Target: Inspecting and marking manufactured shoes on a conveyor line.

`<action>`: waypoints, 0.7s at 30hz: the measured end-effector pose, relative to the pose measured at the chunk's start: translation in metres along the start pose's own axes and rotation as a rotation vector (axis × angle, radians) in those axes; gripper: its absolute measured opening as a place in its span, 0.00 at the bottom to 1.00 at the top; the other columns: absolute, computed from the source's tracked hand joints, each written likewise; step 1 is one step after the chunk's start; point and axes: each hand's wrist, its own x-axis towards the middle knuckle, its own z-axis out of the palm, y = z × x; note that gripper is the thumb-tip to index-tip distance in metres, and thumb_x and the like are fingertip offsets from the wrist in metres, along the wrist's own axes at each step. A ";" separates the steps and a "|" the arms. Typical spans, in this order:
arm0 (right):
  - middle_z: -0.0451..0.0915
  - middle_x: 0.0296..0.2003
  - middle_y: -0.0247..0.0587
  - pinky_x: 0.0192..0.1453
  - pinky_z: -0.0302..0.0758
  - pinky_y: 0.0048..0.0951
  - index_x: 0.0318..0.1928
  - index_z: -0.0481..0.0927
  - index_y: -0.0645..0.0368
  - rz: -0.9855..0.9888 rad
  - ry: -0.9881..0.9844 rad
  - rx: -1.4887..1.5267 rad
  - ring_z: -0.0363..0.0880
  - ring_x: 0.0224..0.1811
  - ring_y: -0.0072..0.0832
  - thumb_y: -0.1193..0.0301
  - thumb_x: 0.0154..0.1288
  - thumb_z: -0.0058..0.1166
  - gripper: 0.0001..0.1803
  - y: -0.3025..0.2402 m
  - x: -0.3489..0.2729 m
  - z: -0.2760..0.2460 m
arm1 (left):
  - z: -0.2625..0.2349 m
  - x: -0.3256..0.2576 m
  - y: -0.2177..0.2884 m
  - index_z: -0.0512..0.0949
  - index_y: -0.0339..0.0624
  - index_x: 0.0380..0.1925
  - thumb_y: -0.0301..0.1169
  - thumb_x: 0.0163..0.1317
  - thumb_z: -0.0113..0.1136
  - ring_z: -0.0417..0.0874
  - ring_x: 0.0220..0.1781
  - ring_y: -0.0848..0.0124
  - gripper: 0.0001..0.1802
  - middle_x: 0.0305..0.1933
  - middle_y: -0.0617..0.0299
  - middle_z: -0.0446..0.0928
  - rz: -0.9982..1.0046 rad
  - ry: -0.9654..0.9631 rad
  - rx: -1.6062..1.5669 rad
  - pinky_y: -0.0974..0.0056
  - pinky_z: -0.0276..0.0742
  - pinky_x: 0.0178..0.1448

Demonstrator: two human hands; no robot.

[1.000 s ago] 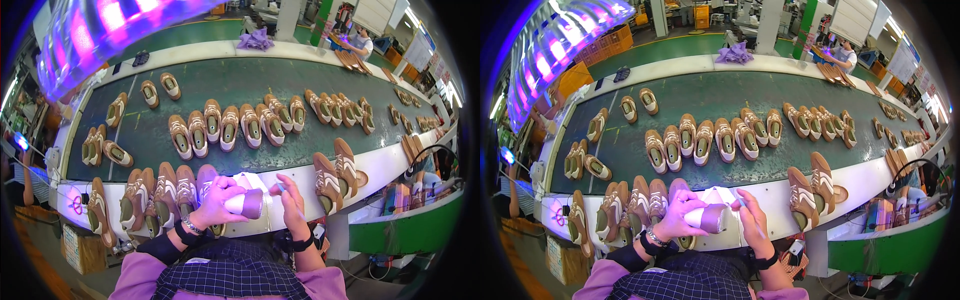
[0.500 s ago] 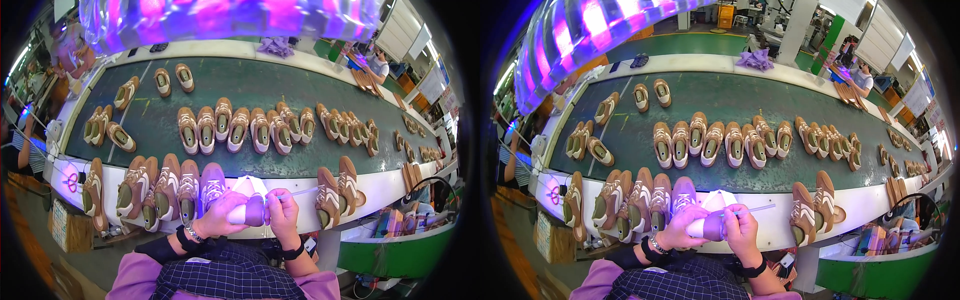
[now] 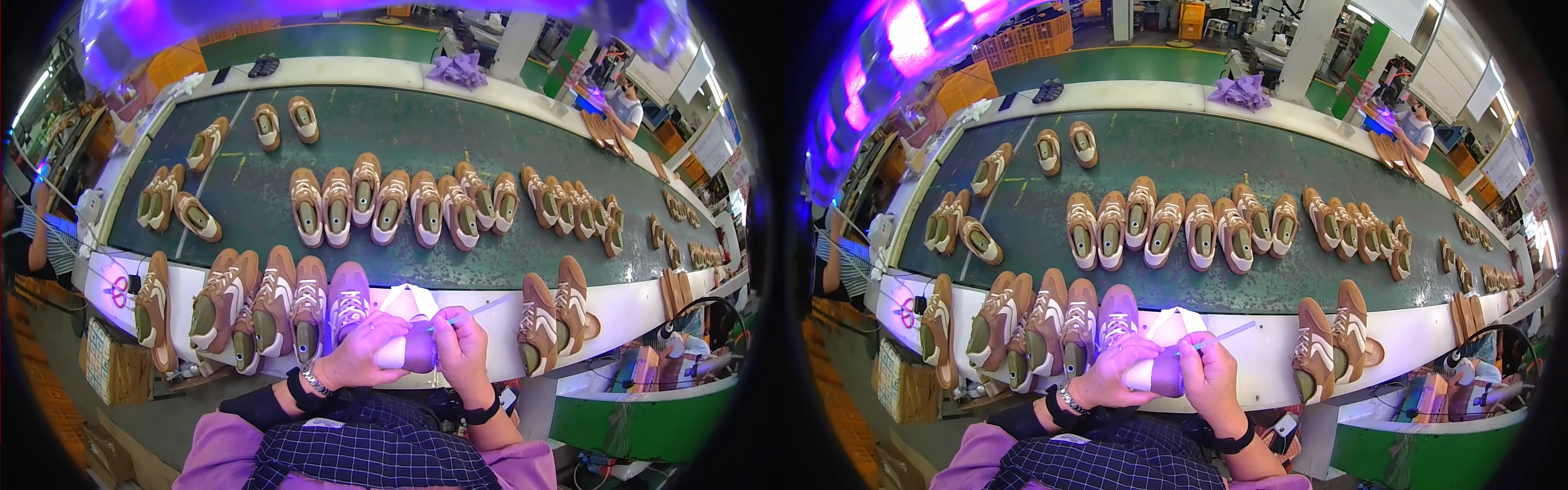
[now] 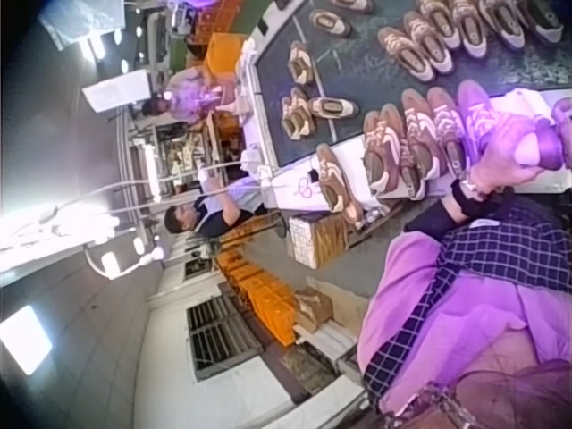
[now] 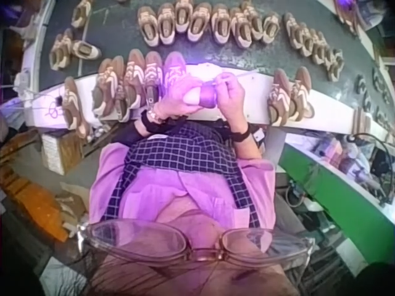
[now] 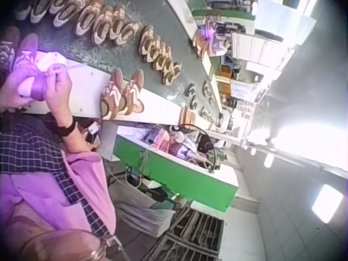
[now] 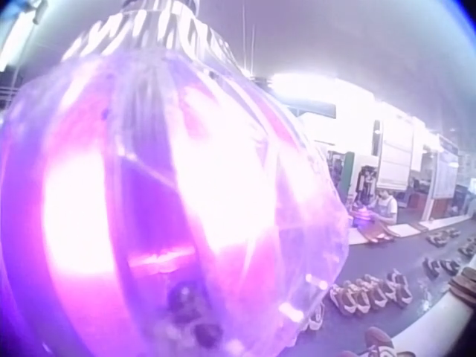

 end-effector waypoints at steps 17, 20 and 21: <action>0.71 0.17 0.28 0.16 0.62 0.16 0.36 0.74 0.63 -0.212 -0.015 -0.036 0.66 0.14 0.11 0.74 0.67 0.47 0.05 0.015 0.000 -0.009 | 0.002 0.012 -0.004 0.70 0.36 0.48 0.32 0.35 0.75 0.75 0.50 0.55 0.37 0.48 0.54 0.74 0.023 -0.026 -0.006 0.55 0.69 0.55; 0.71 0.18 0.28 0.16 0.62 0.15 0.36 0.73 0.63 -0.181 0.002 -0.037 0.66 0.14 0.11 0.74 0.68 0.47 0.05 0.012 0.003 -0.009 | 0.001 0.013 -0.004 0.71 0.38 0.48 0.34 0.35 0.77 0.77 0.52 0.55 0.37 0.49 0.52 0.76 -0.004 -0.040 -0.001 0.54 0.70 0.57; 0.71 0.18 0.28 0.16 0.62 0.15 0.36 0.73 0.63 -0.180 0.002 -0.037 0.66 0.14 0.11 0.74 0.68 0.47 0.05 0.013 0.004 -0.008 | 0.001 0.014 -0.004 0.71 0.38 0.48 0.34 0.35 0.77 0.77 0.52 0.55 0.37 0.49 0.52 0.76 -0.004 -0.040 -0.002 0.54 0.70 0.57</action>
